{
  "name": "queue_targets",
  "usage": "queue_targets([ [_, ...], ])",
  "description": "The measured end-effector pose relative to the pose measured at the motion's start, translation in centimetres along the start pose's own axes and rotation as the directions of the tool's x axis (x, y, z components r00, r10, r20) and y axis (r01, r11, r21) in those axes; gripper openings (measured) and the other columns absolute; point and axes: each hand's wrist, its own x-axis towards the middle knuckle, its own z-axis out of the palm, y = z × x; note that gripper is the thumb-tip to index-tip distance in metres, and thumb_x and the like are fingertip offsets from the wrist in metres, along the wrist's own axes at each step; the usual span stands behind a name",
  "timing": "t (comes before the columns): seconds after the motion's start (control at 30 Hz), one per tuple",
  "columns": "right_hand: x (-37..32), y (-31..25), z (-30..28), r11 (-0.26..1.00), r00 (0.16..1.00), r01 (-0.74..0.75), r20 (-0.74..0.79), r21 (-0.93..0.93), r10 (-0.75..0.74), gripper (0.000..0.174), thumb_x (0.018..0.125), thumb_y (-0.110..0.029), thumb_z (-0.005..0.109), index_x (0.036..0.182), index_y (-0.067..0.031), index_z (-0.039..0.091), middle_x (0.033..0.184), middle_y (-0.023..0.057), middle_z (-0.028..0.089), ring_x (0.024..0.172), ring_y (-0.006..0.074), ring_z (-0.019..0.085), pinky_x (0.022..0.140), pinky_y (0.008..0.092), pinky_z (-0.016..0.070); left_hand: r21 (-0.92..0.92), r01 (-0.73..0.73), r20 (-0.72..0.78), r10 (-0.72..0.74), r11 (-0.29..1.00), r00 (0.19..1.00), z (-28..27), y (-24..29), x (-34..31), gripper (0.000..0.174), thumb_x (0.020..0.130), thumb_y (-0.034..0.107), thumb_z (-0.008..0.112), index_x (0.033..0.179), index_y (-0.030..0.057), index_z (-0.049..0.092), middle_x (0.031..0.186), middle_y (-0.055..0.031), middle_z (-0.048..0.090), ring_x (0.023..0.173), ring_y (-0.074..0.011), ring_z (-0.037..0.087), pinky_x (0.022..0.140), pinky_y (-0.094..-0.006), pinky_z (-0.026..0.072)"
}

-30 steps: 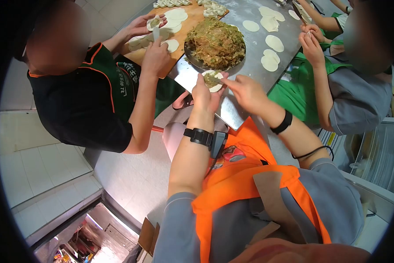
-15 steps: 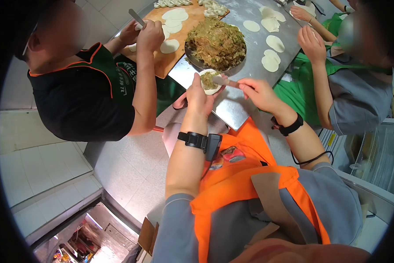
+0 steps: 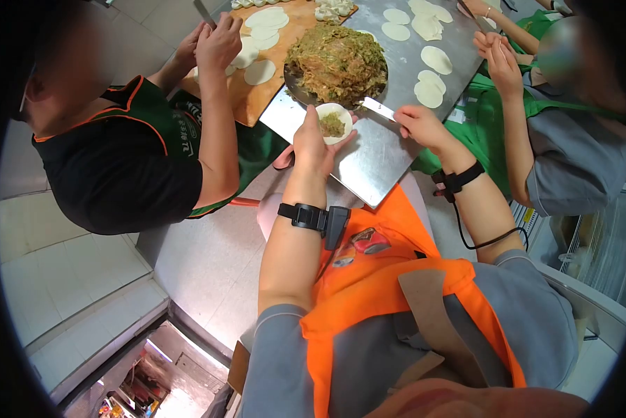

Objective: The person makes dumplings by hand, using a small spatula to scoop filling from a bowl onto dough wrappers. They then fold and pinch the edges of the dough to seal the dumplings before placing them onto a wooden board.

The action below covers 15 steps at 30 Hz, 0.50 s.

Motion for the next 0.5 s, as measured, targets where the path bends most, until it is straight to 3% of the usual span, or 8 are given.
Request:
queue_targets([
  [0.03,-0.5,-0.1,-0.6,0.995,0.996,-0.083,0.042,0.051,0.081,0.027,0.095,-0.026,0.051,0.084,-0.0036,0.062,0.062,0.0015,0.055,0.06,0.0108,0.053,0.057,0.0288,0.043,-0.034,-0.005,0.01,0.006,0.999,1.0,-0.1,-0.1,0.1,0.047,0.106,0.032,0.028,0.127,-0.0072,0.043,0.118,-0.0281,0.059,0.106,-0.0426,0.063,0.086,-0.0509,0.0573],
  [0.07,-0.9,0.4,-1.1,0.996,0.996,-0.072,0.05,0.054,0.07,0.029,0.095,-0.024,0.051,0.08,-0.0028,0.062,0.061,0.002,0.056,0.06,0.0114,0.054,0.056,0.0291,0.043,-0.071,-0.014,0.022,0.015,0.997,1.0,-0.2,-0.2,0.2,0.047,0.106,0.032,0.028,0.128,-0.0064,0.043,0.12,-0.0279,0.058,0.109,-0.0429,0.061,0.087,-0.0516,0.0564],
  [0.17,-2.6,1.1,-0.9,0.986,0.984,0.157,-0.077,-0.054,-0.161,0.02,0.098,-0.019,0.052,0.092,-0.0025,0.062,0.063,-0.0022,0.054,0.059,0.0079,0.051,0.055,0.0249,0.0395,-0.226,-0.027,0.057,0.041,0.974,0.998,-0.7,-1.2,0.6,0.046,0.106,0.032,0.028,0.131,-0.0041,0.043,0.125,-0.0276,0.055,0.116,-0.042,0.058,0.093,-0.0531,0.0527],
  [0.27,-6.4,-2.9,1.6,0.873,0.842,0.46,-0.233,-0.161,-0.487,0.009,0.094,-0.01,0.054,0.097,-0.0031,0.06,0.076,0.0035,0.059,0.067,0.0143,0.056,0.059,0.028,0.0434,-0.281,0.033,0.036,-0.023,0.959,0.999,1.5,-1.4,-1.5,0.046,0.106,0.033,0.027,0.123,-0.0052,0.047,0.118,-0.0231,0.059,0.108,-0.0396,0.062,0.09,-0.0489,0.0534],
  [0.37,-7.9,-5.2,3.6,0.712,0.684,0.627,-0.213,-0.317,-0.697,0.01,0.087,-0.007,0.059,0.096,-0.0025,0.058,0.094,0.0148,0.06,0.084,0.0348,0.061,0.072,0.0393,0.0491,-0.288,0.077,0.156,-0.032,0.955,0.987,2.1,-2.6,-3.0,0.045,0.106,0.033,0.028,0.123,-0.0044,0.047,0.119,-0.0229,0.058,0.107,-0.0377,0.062,0.09,-0.0484,0.0535],
  [0.4,-8.2,-5.7,3.7,0.646,0.647,0.659,-0.148,-0.386,-0.748,0.014,0.083,-0.003,0.063,0.096,-0.0018,0.059,0.099,0.015,0.059,0.086,0.037,0.06,0.075,0.0414,0.049,-0.251,0.057,0.141,-0.022,0.966,0.99,2.3,-3.0,-3.6,0.043,0.106,0.031,0.028,0.124,-0.0033,0.047,0.12,-0.0216,0.058,0.107,-0.0356,0.061,0.091,-0.0474,0.0532],
  [0.5,-8.7,-6.1,3.4,0.632,0.668,0.675,-0.048,-0.381,-0.743,0.013,0.083,-0.003,0.063,0.096,-0.0018,0.06,0.098,0.014,0.059,0.084,0.0355,0.06,0.073,0.0392,0.0489,-0.141,-0.007,0.097,0.021,0.99,0.995,2.8,-3.6,-5.6,0.04,0.105,0.028,0.03,0.127,-0.0001,0.048,0.123,-0.0179,0.058,0.106,-0.0292,0.061,0.092,-0.0445,0.0521],
])
